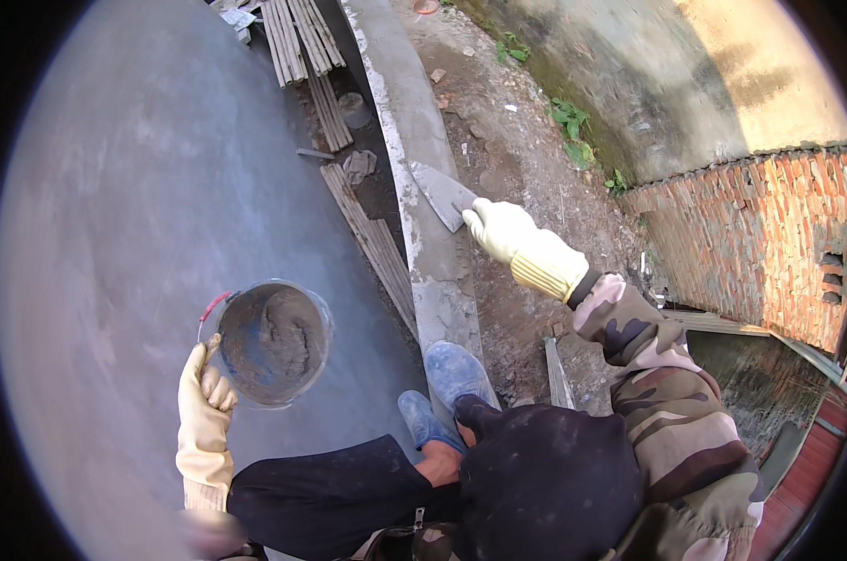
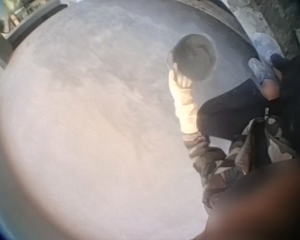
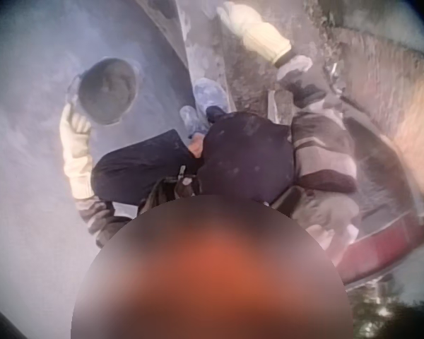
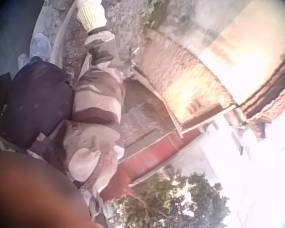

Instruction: The person scoops cement from a bucket with a trowel and applies it to a concrete ledge, smoothing the surface repeatedly. The person holds the bucket in one hand and uses the trowel in the other to spread and level the cement along the ledge.

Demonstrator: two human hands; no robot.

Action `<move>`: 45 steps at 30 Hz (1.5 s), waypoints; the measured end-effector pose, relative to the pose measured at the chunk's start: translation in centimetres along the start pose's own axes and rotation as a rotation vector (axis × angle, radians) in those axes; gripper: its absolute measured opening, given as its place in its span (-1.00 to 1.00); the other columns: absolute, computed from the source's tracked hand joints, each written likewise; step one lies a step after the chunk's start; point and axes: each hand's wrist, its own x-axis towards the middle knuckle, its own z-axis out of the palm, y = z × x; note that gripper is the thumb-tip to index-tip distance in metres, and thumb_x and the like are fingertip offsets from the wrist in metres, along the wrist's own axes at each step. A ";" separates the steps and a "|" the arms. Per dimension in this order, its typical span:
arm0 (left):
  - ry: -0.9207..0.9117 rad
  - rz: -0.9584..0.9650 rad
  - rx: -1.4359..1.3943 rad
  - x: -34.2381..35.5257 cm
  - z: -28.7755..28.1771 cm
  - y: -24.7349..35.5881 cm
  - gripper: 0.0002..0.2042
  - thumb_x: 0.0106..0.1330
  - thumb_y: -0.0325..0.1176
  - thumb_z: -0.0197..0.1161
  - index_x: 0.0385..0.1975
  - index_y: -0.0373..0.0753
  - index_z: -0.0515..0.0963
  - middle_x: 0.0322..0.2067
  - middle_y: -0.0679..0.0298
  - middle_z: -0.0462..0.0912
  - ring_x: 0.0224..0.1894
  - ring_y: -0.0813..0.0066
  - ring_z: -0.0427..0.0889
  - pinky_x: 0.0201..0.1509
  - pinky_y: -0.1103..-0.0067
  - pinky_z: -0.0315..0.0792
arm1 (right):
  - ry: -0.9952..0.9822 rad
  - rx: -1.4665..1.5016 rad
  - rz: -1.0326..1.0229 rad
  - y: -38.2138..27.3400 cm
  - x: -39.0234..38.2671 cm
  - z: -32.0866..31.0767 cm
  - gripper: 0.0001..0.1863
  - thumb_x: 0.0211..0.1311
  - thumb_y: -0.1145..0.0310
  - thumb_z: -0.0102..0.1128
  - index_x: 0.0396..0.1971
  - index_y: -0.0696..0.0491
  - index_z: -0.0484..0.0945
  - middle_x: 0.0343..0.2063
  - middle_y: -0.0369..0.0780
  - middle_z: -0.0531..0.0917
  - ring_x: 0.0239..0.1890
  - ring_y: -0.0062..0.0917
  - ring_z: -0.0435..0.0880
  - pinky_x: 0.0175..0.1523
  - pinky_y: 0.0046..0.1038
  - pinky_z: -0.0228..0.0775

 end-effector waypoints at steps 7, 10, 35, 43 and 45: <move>-0.002 -0.005 -0.010 0.5 -0.3 -0.2 -0.70 0.69 -0.09 0.15 0.08 -0.13 0.69 -0.70 0.58 -0.02 -0.70 0.70 -0.06 -0.57 0.59 -0.08 | -0.249 0.019 -0.180 -1.3 -6.7 1.2 -0.57 0.66 -0.02 0.01 -0.13 0.08 0.59 -0.28 0.13 0.76 -0.14 0.18 0.75 0.01 0.12 0.56; -0.022 0.008 -0.004 0.5 -0.4 -0.3 -0.70 0.69 -0.09 0.14 0.09 -0.13 0.69 -0.70 0.57 -0.02 -0.70 0.69 -0.06 -0.58 0.59 -0.08 | 0.041 0.069 0.011 -0.7 -0.3 -0.3 -0.55 0.62 -0.04 0.03 -0.13 0.08 0.63 -0.23 0.08 0.78 -0.08 0.08 0.76 0.08 0.07 0.56; 0.141 -0.065 0.072 8.0 -4.7 -1.0 -0.67 0.68 0.06 0.08 0.13 0.06 0.67 -0.73 0.58 -0.04 -0.73 0.66 -0.08 -0.59 0.57 -0.07 | -0.209 0.037 -0.384 -0.1 -6.3 -5.8 -0.56 0.59 0.03 0.02 -0.08 0.09 0.71 -0.11 -0.03 0.77 -0.07 -0.04 0.80 0.02 -0.01 0.69; 0.170 -0.092 0.166 10.4 -6.2 -0.2 -0.68 0.66 0.10 0.07 0.06 0.15 0.70 -0.75 0.59 -0.05 -0.75 0.65 -0.08 -0.61 0.58 -0.07 | 0.116 1.269 0.159 5.4 2.5 -7.2 -0.59 0.65 0.06 0.11 -0.11 0.15 0.69 -0.41 -0.20 0.71 -0.37 -0.51 0.66 -0.20 -0.40 0.52; 0.184 -0.090 0.162 10.6 -6.3 -0.4 -0.68 0.66 0.10 0.07 0.06 0.15 0.70 -0.75 0.59 -0.06 -0.75 0.65 -0.09 -0.60 0.58 -0.08 | 0.233 0.989 0.053 6.4 3.2 -5.7 -0.57 0.66 0.05 0.08 -0.10 0.12 0.75 -0.37 -0.21 0.76 -0.37 -0.50 0.66 -0.16 -0.39 0.53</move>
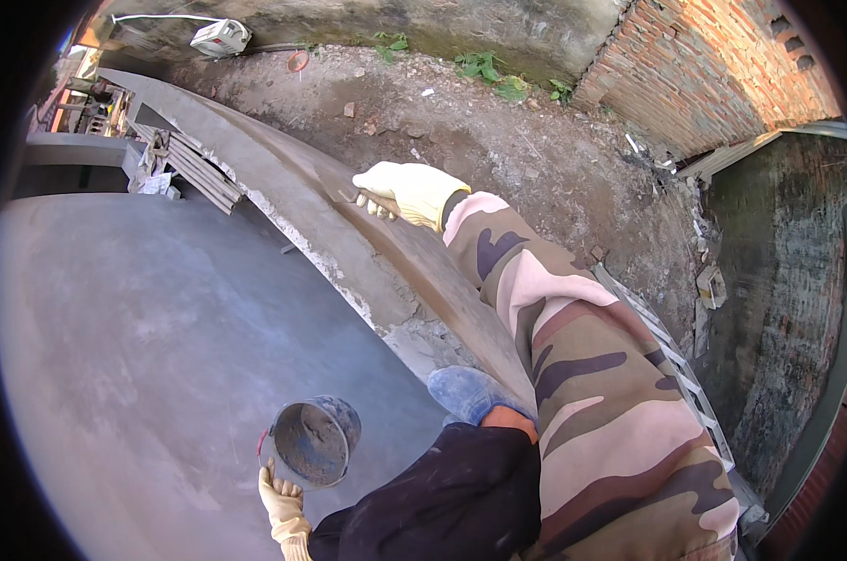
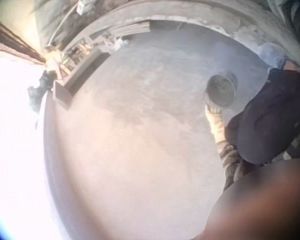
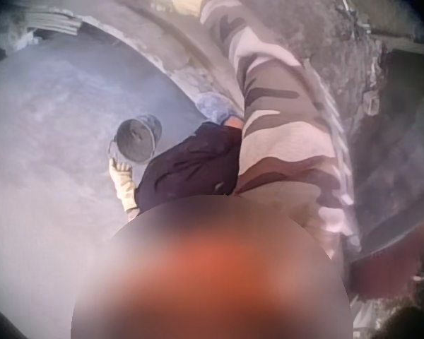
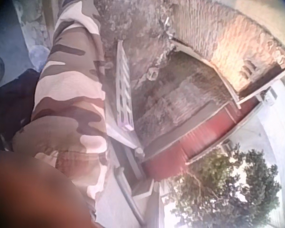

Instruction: The person scoops cement from a bucket with a trowel and applies it to a concrete ledge, smoothing the surface repeatedly. The person holds the bucket in one hand and uses the trowel in the other to spread and level the cement along the ledge.

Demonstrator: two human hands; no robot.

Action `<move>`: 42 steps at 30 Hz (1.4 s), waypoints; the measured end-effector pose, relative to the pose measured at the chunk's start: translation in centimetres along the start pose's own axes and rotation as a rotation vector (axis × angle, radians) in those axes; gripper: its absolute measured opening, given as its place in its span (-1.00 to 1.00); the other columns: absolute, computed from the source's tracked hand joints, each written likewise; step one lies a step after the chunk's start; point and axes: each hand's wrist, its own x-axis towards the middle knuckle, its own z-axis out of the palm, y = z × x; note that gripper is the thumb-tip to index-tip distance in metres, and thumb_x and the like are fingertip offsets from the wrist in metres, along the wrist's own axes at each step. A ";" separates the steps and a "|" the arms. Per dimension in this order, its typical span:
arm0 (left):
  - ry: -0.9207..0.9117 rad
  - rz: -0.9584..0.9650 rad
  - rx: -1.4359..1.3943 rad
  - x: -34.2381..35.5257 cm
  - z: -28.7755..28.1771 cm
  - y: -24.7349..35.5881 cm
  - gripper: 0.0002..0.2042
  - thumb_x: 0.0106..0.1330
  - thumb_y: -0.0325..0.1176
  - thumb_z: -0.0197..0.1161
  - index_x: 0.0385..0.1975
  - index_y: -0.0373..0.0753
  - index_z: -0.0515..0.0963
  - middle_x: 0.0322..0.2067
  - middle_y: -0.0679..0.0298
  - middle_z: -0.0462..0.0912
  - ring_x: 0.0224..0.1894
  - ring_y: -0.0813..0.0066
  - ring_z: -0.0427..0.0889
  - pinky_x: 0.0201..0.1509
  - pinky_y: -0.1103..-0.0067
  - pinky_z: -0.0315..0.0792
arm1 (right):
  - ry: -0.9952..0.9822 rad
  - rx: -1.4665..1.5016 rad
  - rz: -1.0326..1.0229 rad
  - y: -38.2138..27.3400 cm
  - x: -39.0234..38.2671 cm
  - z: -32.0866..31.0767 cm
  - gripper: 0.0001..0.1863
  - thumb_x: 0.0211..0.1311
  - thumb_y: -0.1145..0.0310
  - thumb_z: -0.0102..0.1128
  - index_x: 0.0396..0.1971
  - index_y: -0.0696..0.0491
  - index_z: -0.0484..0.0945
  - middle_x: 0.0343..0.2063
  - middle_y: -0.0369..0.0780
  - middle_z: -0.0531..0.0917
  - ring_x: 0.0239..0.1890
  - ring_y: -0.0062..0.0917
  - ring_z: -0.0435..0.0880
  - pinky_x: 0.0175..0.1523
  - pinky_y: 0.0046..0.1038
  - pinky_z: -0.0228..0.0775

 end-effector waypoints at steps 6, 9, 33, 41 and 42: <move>-0.032 0.025 -0.048 -2.1 0.4 -0.1 -0.67 0.68 0.07 0.07 0.08 0.08 0.69 -0.75 0.58 -0.07 -0.73 0.64 -0.10 -0.60 0.59 -0.04 | -0.077 0.498 0.474 4.0 -5.8 4.1 -0.60 0.67 0.03 0.10 -0.19 0.06 0.70 -0.41 -0.28 0.72 -0.42 -0.59 0.61 -0.35 -0.49 0.42; -0.072 0.048 -0.047 -3.5 1.5 0.0 -0.68 0.69 0.04 0.07 0.06 0.06 0.70 -0.75 0.58 -0.06 -0.73 0.63 -0.10 -0.59 0.59 -0.06 | -0.109 0.338 0.763 5.3 -11.9 5.5 -0.54 0.67 0.03 -0.07 -0.18 0.11 0.66 -0.64 -0.26 0.52 -0.67 -0.50 0.45 -0.56 -0.35 0.29; -0.380 0.214 -0.233 -19.7 7.2 3.6 -0.58 0.62 0.00 0.25 0.12 -0.28 0.64 -0.68 0.59 0.03 -0.68 0.73 -0.01 -0.57 0.64 -0.06 | -0.431 -0.989 -0.119 -0.4 -14.9 5.0 -0.52 0.62 -0.08 0.06 -0.10 0.09 0.66 -0.31 0.09 0.78 -0.17 0.14 0.77 -0.01 0.11 0.58; -0.426 0.212 -0.260 -24.0 7.8 3.7 -0.59 0.65 -0.03 0.21 0.14 -0.28 0.64 -0.67 0.60 0.01 -0.68 0.74 -0.01 -0.56 0.64 -0.06 | -0.389 -1.178 -0.129 -2.7 -4.9 9.0 -0.55 0.63 -0.05 0.01 -0.07 0.05 0.65 -0.20 0.04 0.81 -0.07 0.08 0.79 0.10 0.04 0.61; -0.464 0.200 -0.278 -24.4 7.6 3.8 -0.59 0.66 -0.03 0.20 0.14 -0.28 0.64 -0.66 0.60 0.01 -0.67 0.74 -0.01 -0.56 0.64 -0.05 | -0.557 -1.227 -0.185 -2.8 -7.0 8.3 -0.55 0.63 -0.05 0.00 -0.05 0.04 0.66 -0.21 0.04 0.81 -0.07 0.06 0.79 0.10 0.04 0.61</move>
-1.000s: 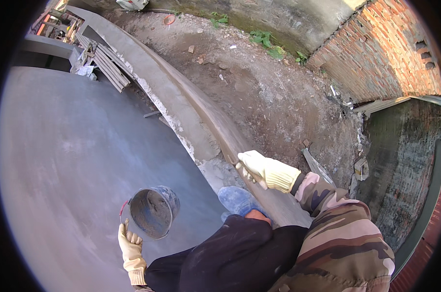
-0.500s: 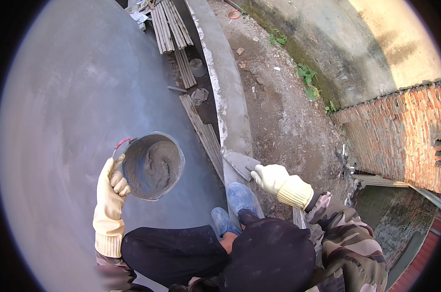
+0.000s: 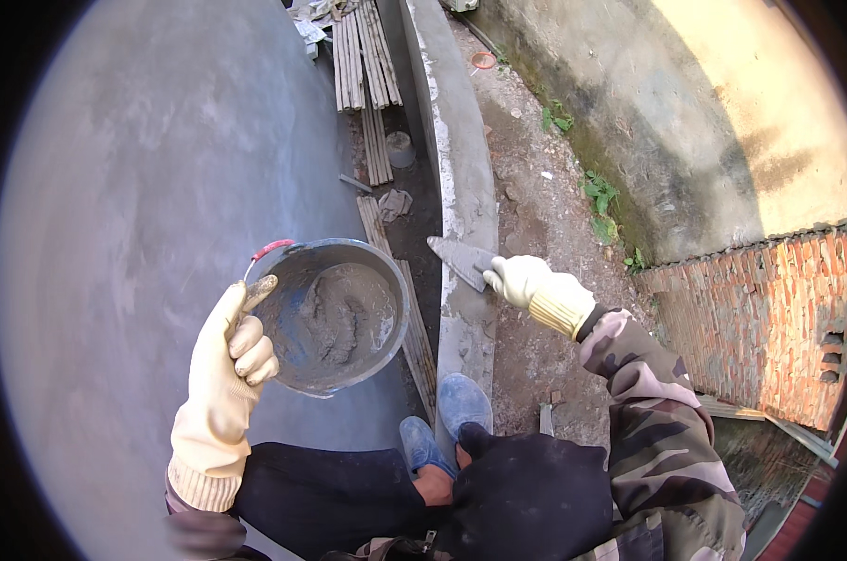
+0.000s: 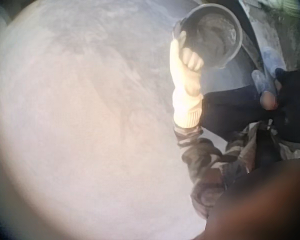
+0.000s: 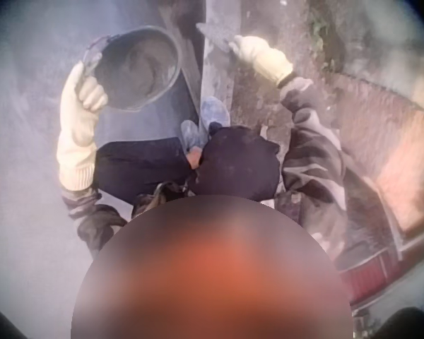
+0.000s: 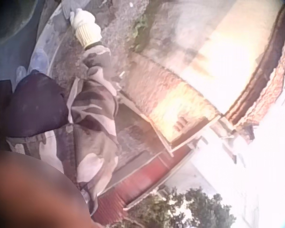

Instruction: The person scoops cement from a bucket with a trowel and applies it to a concrete ledge, smoothing the surface repeatedly. The person holds the bucket in one hand and uses the trowel in the other to spread and level the cement along the ledge.

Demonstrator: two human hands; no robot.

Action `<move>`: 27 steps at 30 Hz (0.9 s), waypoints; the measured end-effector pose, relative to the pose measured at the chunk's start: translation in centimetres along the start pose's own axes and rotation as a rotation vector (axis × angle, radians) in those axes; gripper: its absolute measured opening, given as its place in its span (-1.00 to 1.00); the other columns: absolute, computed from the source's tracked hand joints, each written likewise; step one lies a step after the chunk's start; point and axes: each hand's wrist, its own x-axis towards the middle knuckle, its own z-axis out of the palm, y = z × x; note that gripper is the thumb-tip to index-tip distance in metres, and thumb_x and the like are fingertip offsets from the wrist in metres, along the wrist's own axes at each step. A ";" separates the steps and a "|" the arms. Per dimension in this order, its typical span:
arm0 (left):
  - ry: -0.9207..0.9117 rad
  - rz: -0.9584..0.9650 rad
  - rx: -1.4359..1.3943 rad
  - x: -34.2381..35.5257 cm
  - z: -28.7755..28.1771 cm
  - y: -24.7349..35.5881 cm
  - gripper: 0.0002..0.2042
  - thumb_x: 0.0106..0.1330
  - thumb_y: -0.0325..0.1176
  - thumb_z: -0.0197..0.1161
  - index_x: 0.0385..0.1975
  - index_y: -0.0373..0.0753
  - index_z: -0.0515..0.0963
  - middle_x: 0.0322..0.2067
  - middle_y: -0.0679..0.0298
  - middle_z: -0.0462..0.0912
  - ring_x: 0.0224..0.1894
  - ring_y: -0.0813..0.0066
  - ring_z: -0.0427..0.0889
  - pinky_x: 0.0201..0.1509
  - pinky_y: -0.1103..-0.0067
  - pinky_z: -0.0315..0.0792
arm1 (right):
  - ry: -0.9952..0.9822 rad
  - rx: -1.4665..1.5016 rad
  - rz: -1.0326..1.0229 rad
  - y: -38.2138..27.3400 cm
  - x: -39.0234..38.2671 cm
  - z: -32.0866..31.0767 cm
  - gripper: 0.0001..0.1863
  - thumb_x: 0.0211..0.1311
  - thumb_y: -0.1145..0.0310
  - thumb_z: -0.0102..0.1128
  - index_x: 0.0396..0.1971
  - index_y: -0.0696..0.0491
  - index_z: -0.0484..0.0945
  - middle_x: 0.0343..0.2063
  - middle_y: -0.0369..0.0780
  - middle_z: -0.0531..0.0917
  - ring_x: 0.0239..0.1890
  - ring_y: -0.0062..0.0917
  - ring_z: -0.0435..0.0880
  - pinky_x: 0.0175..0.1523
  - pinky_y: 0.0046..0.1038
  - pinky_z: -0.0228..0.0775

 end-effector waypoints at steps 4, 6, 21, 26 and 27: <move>-0.014 -0.034 -0.028 -1.0 0.4 0.6 -0.61 0.68 -0.04 0.16 0.13 -0.27 0.65 -0.68 0.61 0.03 -0.69 0.76 0.01 -0.58 0.66 -0.05 | -0.206 -0.126 -0.309 0.7 -2.9 -0.7 -0.61 0.59 -0.01 0.13 -0.05 0.03 0.68 -0.34 0.04 0.79 -0.17 0.06 0.80 0.01 0.03 0.63; 0.006 -0.041 -0.022 -1.3 0.5 0.7 -0.60 0.70 -0.05 0.13 0.16 -0.27 0.65 -0.70 0.62 0.04 -0.70 0.77 0.02 -0.60 0.66 -0.05 | -0.002 -0.091 -0.212 2.1 0.6 -2.5 -0.60 0.60 -0.02 0.11 -0.11 0.04 0.66 -0.38 0.03 0.78 -0.23 0.07 0.79 -0.06 0.05 0.62; 0.068 -0.055 0.111 0.5 -0.3 0.3 -0.59 0.72 -0.09 0.09 0.19 -0.32 0.64 -0.70 0.60 0.05 -0.70 0.75 0.03 -0.57 0.64 0.00 | 0.222 0.337 0.252 10.4 18.8 -8.6 -0.47 0.66 -0.08 0.06 0.00 0.14 0.67 -0.37 -0.12 0.76 -0.43 -0.37 0.73 -0.28 -0.22 0.56; 0.118 0.005 0.106 1.1 -1.1 -0.6 -0.59 0.70 -0.08 0.10 0.20 -0.30 0.64 -0.70 0.60 0.05 -0.70 0.75 0.01 -0.60 0.63 -0.03 | -0.061 0.053 -0.022 6.5 5.2 -2.7 -0.51 0.65 -0.09 0.01 -0.04 0.07 0.65 -0.19 0.10 0.78 -0.02 0.12 0.75 0.09 0.08 0.55; 0.114 -0.003 0.093 1.3 -1.2 -0.7 -0.59 0.70 -0.08 0.11 0.20 -0.30 0.64 -0.70 0.60 0.05 -0.71 0.75 0.01 -0.60 0.63 -0.03 | -0.159 0.063 -0.077 5.8 2.7 -2.2 -0.50 0.65 -0.11 0.01 -0.04 0.07 0.65 -0.20 0.10 0.77 -0.02 0.13 0.74 0.09 0.07 0.55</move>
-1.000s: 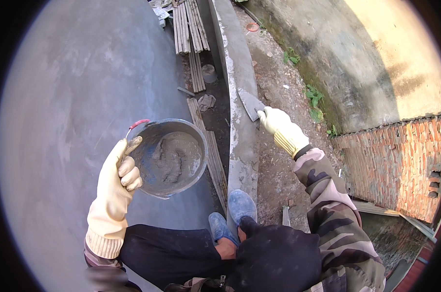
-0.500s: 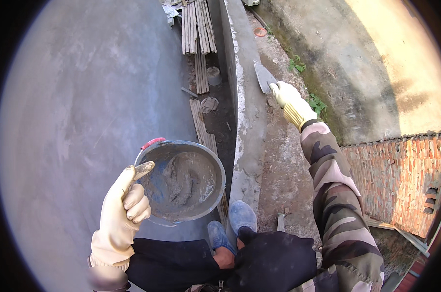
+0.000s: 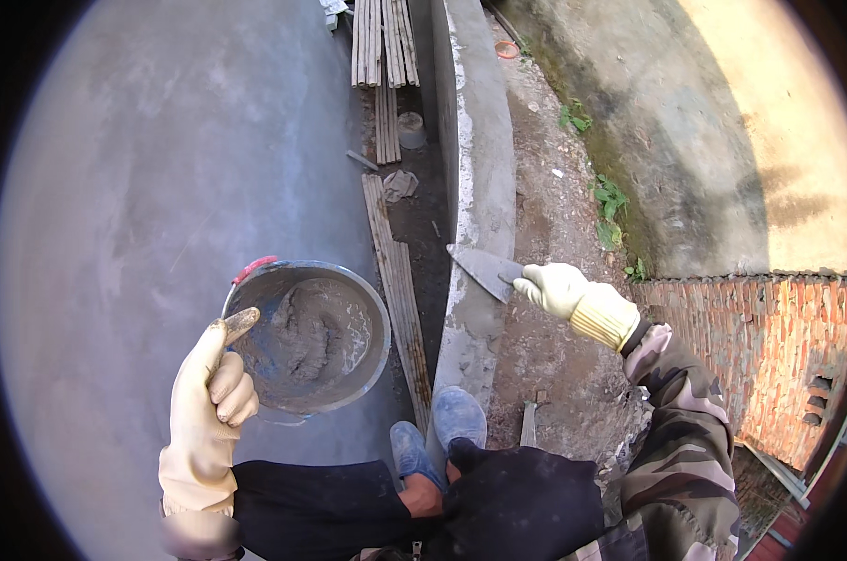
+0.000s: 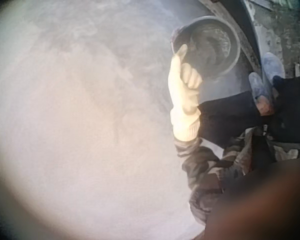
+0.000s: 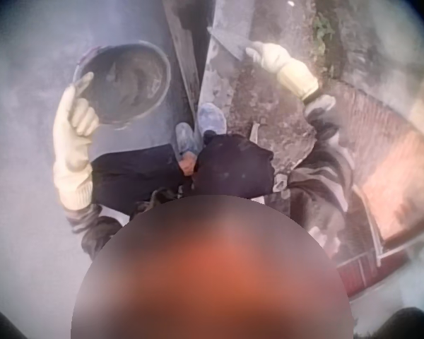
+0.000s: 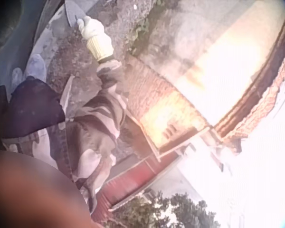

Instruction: The person scoops cement from a bucket with a trowel and applies it to a concrete ledge, smoothing the surface repeatedly. The person holds the bucket in one hand and uses the trowel in the other to spread and level the cement along the ledge.

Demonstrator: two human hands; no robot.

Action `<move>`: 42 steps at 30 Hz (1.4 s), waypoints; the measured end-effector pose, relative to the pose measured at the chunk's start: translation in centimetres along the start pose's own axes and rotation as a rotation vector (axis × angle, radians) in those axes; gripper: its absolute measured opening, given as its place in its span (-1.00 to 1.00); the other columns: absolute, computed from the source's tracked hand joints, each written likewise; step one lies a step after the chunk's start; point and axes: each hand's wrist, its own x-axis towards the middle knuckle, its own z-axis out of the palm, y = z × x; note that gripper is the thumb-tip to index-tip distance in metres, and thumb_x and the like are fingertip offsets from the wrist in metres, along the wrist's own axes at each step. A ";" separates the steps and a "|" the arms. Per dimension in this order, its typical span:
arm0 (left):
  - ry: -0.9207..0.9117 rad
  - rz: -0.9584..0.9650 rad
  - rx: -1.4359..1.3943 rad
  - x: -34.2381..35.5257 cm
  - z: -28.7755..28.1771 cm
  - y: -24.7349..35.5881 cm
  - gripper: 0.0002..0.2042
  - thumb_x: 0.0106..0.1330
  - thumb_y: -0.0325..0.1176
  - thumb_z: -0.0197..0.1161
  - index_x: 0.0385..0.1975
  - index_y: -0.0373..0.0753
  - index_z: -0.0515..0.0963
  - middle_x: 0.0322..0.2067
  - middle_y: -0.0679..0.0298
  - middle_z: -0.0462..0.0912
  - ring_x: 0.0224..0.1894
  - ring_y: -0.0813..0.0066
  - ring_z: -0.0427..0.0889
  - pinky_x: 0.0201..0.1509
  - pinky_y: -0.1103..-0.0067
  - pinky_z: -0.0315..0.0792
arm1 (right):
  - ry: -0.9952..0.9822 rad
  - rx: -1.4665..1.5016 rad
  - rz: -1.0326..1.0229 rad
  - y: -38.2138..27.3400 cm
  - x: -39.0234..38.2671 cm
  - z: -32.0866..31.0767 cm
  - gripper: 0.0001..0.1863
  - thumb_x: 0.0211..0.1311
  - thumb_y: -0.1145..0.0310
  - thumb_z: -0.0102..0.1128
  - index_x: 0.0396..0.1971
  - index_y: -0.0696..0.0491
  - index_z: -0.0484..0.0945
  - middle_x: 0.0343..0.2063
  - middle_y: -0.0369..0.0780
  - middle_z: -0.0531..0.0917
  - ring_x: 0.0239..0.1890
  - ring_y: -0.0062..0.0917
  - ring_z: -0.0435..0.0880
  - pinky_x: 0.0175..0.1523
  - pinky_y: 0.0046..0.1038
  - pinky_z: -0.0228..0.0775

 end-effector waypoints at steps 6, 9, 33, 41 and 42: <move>0.080 -0.003 -0.020 0.8 -0.3 -0.6 -0.62 0.71 -0.06 0.09 0.13 -0.22 0.71 -0.70 0.60 0.01 -0.72 0.74 -0.04 -0.62 0.64 -0.07 | 0.152 0.777 0.051 1.2 0.4 -3.3 -0.50 0.52 0.00 0.40 0.17 0.07 0.54 -0.36 -0.27 0.62 -0.37 -0.64 0.49 -0.31 -0.47 0.43; 0.056 -0.009 -0.041 0.7 -0.5 -0.4 -0.61 0.72 -0.06 0.08 0.16 -0.22 0.70 -0.70 0.59 0.00 -0.72 0.74 -0.04 -0.62 0.64 -0.07 | 0.490 0.585 0.278 3.8 5.2 -6.3 -0.59 0.59 0.03 0.28 0.12 0.05 0.52 -0.42 -0.27 0.59 -0.57 -0.61 0.46 -0.48 -0.43 0.36; -0.247 -0.064 0.066 -1.4 4.6 1.4 -0.58 0.72 -0.09 0.07 0.25 -0.30 0.62 -0.68 0.60 0.03 -0.68 0.73 0.02 -0.55 0.64 0.00 | 0.007 1.463 0.556 1.2 -3.5 8.9 -0.59 0.69 -0.04 0.09 0.01 0.02 0.65 -0.53 -0.22 0.70 -0.64 -0.46 0.60 -0.55 -0.35 0.44; -0.430 -0.096 0.078 -1.7 10.0 1.6 -0.69 0.70 -0.16 0.11 0.20 -0.21 0.59 -0.67 0.58 0.10 -0.66 0.71 0.08 -0.53 0.61 0.01 | 0.087 1.329 0.724 0.2 -12.6 14.5 -0.55 0.67 -0.02 0.15 0.08 0.12 0.63 -0.52 -0.17 0.70 -0.65 -0.41 0.62 -0.51 -0.33 0.47; -0.462 -0.069 0.071 -1.6 10.5 1.7 -0.71 0.70 -0.18 0.11 0.17 -0.19 0.59 -0.67 0.58 0.11 -0.66 0.70 0.08 -0.53 0.61 0.02 | 0.151 1.314 0.714 0.1 -12.6 13.5 -0.55 0.66 -0.01 0.16 0.09 0.12 0.62 -0.52 -0.17 0.70 -0.65 -0.41 0.62 -0.51 -0.34 0.46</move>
